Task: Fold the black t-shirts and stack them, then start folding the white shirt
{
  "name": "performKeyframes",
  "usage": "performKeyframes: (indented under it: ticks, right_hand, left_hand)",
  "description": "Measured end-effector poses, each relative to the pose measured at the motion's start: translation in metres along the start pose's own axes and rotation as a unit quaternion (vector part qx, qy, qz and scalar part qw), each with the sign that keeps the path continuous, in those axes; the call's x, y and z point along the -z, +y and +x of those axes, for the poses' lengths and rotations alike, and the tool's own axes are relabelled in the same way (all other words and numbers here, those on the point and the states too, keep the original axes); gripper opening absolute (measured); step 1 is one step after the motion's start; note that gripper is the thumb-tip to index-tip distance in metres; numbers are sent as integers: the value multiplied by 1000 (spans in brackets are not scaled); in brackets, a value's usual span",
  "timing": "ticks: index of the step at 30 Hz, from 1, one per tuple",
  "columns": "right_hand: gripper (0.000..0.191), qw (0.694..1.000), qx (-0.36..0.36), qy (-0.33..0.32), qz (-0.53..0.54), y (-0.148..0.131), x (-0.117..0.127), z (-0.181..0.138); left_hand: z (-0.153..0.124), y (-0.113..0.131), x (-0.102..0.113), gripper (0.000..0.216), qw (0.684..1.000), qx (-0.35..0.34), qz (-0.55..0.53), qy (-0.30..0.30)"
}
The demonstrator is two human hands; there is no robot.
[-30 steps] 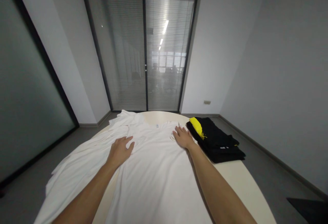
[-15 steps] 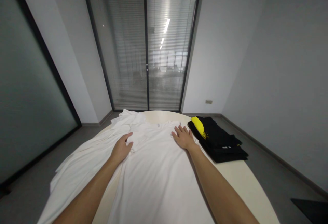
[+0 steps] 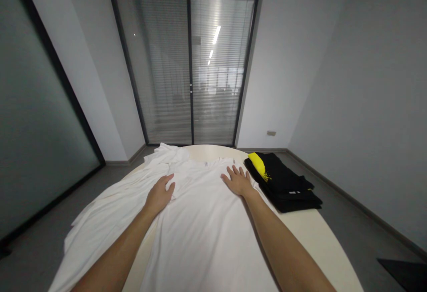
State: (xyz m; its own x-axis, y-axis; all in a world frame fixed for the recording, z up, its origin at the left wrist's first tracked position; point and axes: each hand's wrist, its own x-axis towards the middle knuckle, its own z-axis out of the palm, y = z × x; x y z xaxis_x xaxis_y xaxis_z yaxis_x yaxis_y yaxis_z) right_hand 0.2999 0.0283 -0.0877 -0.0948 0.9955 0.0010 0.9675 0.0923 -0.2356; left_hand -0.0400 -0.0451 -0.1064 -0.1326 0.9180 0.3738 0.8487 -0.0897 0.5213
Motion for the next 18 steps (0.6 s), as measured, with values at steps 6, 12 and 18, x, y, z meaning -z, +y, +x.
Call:
performKeyframes:
  ticks: [6, 12, 18]
  right_hand:
    - [68, 998, -42, 47, -10, 3, 2, 1]
    - [63, 998, -47, 33, -13, 4, 2, -2]
    - [44, 981, -125, 125, -74, -3, 22, -12]
  left_hand:
    - [-8, 17, 7, 45, 990, -73, 108, 49]
    - [-18, 40, 14, 49, 969, -199, 147, -22]
    - [-25, 41, 10, 57, 960, -186, 160, -135]
